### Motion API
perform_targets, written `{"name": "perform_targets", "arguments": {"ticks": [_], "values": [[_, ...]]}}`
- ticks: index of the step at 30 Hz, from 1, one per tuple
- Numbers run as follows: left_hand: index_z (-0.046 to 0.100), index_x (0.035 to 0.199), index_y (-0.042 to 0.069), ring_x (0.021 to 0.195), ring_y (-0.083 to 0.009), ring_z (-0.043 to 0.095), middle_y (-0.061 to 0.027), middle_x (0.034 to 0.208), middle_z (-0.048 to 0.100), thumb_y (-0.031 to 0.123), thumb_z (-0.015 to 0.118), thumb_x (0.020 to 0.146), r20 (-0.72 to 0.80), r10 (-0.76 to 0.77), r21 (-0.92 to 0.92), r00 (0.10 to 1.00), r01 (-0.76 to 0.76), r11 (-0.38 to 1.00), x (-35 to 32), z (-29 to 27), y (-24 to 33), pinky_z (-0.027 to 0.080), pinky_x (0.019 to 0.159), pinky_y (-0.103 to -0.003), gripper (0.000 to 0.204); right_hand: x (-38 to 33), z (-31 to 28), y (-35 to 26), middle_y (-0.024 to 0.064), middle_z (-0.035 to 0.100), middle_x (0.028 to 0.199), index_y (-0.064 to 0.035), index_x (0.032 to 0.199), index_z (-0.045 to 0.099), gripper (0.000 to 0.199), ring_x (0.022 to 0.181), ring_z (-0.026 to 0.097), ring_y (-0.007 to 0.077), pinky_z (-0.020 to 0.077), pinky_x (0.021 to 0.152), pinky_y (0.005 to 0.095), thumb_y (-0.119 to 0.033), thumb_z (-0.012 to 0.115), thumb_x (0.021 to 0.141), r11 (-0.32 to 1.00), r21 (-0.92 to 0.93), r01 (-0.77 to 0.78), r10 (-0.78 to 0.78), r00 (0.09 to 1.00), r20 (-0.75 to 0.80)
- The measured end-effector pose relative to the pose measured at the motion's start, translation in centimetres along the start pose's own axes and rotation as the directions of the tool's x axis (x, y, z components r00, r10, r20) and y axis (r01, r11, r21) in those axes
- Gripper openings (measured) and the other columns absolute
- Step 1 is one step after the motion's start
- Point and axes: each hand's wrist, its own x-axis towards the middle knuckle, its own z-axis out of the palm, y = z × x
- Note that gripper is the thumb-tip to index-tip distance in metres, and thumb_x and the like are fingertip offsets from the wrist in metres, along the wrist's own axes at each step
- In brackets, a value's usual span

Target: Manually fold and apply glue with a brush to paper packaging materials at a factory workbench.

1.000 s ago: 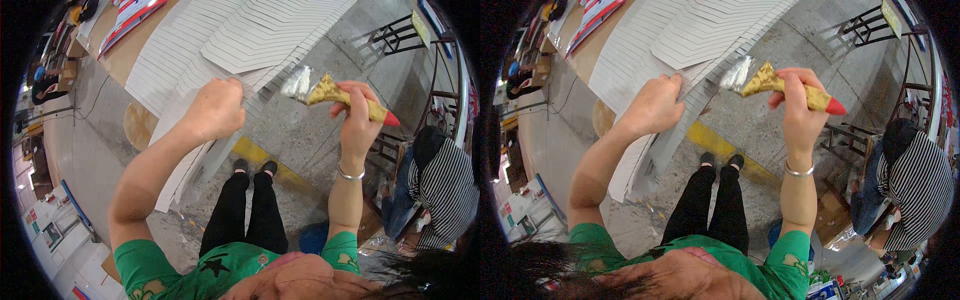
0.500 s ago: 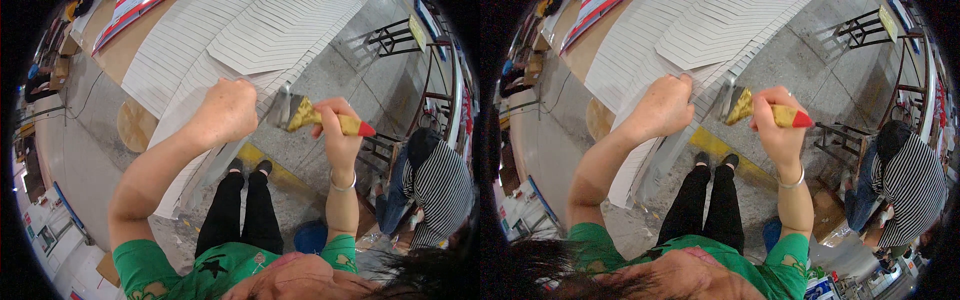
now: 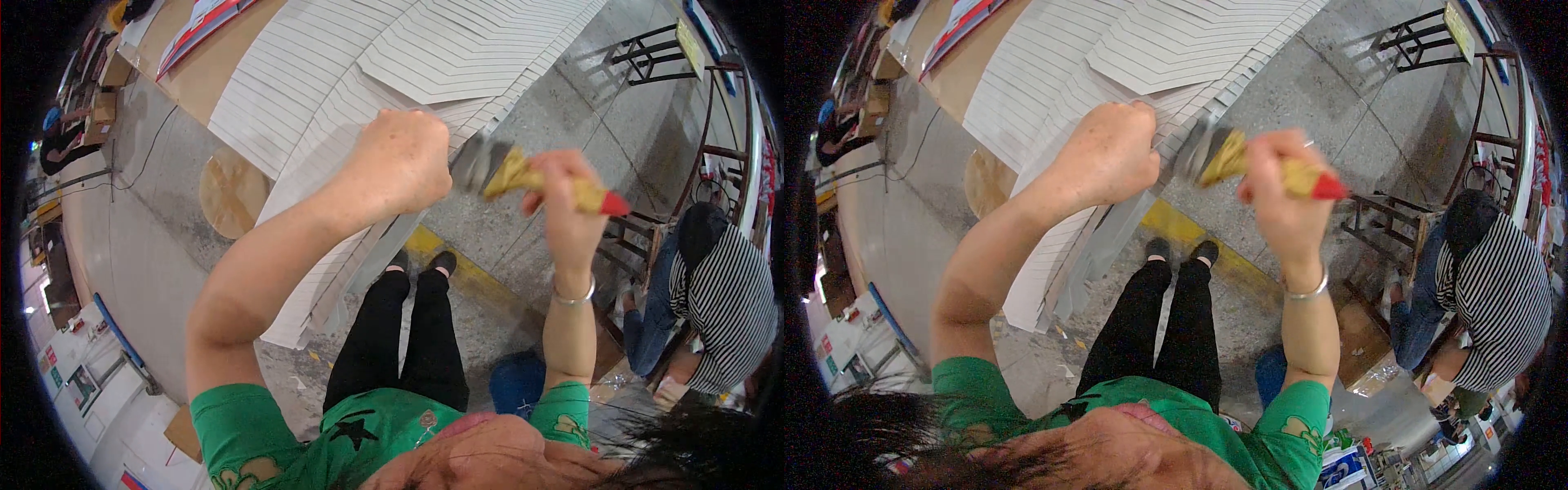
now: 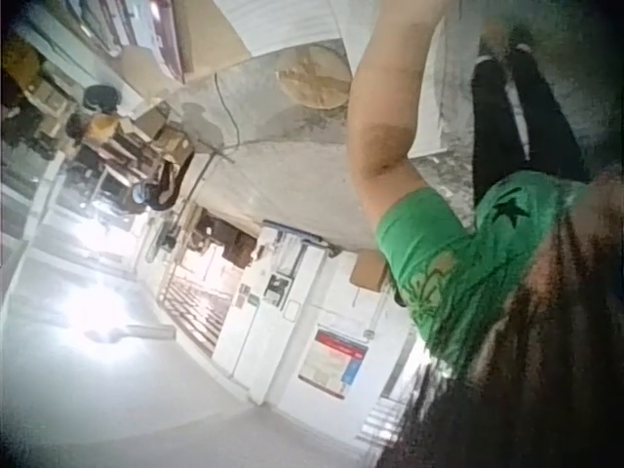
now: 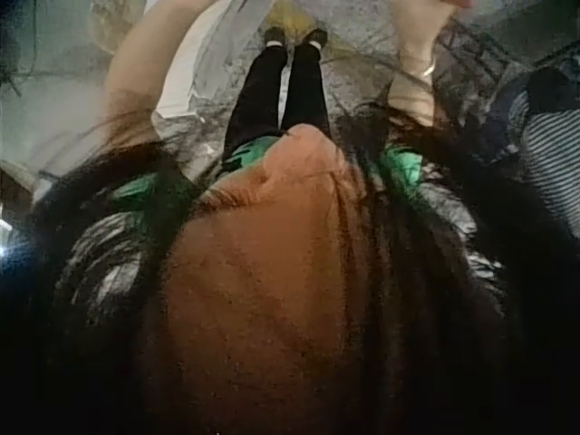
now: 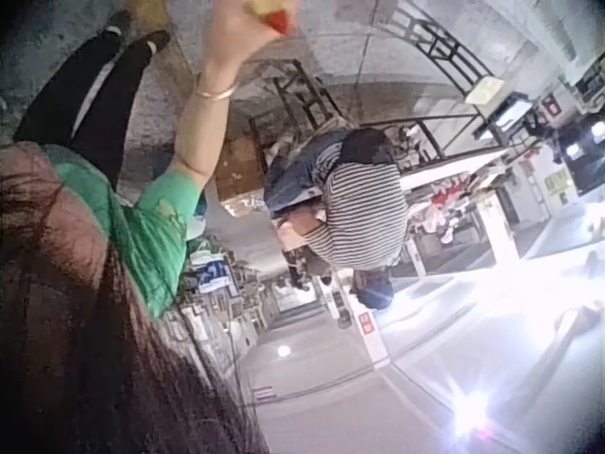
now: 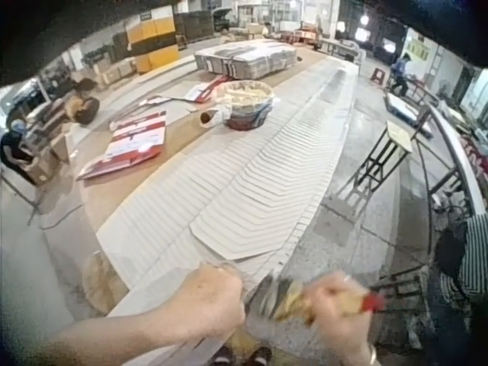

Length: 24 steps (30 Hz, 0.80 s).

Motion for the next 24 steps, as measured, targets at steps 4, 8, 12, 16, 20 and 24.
{"name": "perform_targets", "arguments": {"ticks": [4,8,12,16,20,24], "values": [[0.055,0.073,-0.012,0.072,-0.0409,0.061,-0.0295,0.072,0.059,0.004,0.052,0.066,0.012,-0.013,0.009,1.000,0.013,1.000,0.0,0.4,-0.7,0.049,0.070,-0.044,0.018,-2.6,0.3,0.1,0.0066,0.059,0.070,0.0017,0.076,0.059,0.010,0.052,0.056,0.0098,0.0436,0.046,0.0223,-0.005,0.055,0.083,0.997,-0.027,0.068,-0.064,0.991,0.119],[0.061,0.070,-0.008,0.072,-0.0382,0.062,-0.0255,0.073,0.061,0.005,0.054,0.064,0.018,-0.011,0.028,1.000,0.011,1.000,0.2,0.1,-0.1,0.050,0.069,-0.043,0.015,-1.3,0.7,0.2,0.0099,0.060,0.075,0.0037,0.075,0.059,0.010,0.052,0.056,0.0101,0.0435,0.046,0.0217,-0.004,0.057,0.081,0.998,0.023,-0.061,0.061,0.998,-0.011],[0.064,0.069,-0.004,0.074,-0.0351,0.063,-0.0229,0.073,0.063,0.007,0.056,0.065,0.043,-0.024,0.075,0.999,0.021,0.997,0.1,-0.3,-0.1,0.051,0.068,-0.041,0.014,-3.9,0.5,0.3,0.0093,0.059,0.077,0.0040,0.076,0.058,0.009,0.053,0.056,0.0096,0.0431,0.046,0.0210,-0.001,0.055,0.082,0.998,-0.014,0.059,-0.058,0.994,0.089],[0.065,0.069,-0.004,0.073,-0.0346,0.063,-0.0227,0.073,0.063,0.008,0.056,0.066,0.030,-0.025,0.074,0.999,0.022,0.997,0.3,-0.4,0.4,0.051,0.068,-0.041,0.015,-2.8,0.7,0.9,0.0102,0.060,0.083,0.0046,0.076,0.058,0.009,0.051,0.055,0.0098,0.0431,0.045,0.0205,0.000,0.054,0.082,0.997,-0.012,0.073,-0.072,0.997,0.009],[0.064,0.066,-0.004,0.070,-0.0345,0.063,-0.0221,0.068,0.062,0.009,0.056,0.065,0.030,-0.014,0.087,0.999,0.012,0.996,0.1,-0.2,0.1,0.051,0.066,-0.041,0.015,-4.3,0.3,0.6,0.0081,0.059,0.079,0.0039,0.080,0.058,0.009,0.052,0.056,0.0091,0.0429,0.046,0.0203,-0.002,0.053,0.084,0.989,0.034,0.143,-0.143,0.990,-0.008],[0.064,0.061,-0.003,0.066,-0.0347,0.062,-0.0221,0.063,0.060,0.008,0.055,0.063,-0.059,0.036,0.088,0.998,-0.031,0.996,0.1,0.4,0.3,0.051,0.064,-0.041,0.014,-3.5,0.1,1.2,0.0104,0.060,0.081,0.0046,0.079,0.058,0.012,0.051,0.055,0.0097,0.0440,0.047,0.0213,0.000,0.049,0.085,0.998,0.004,0.055,-0.055,0.998,-0.019]]}}
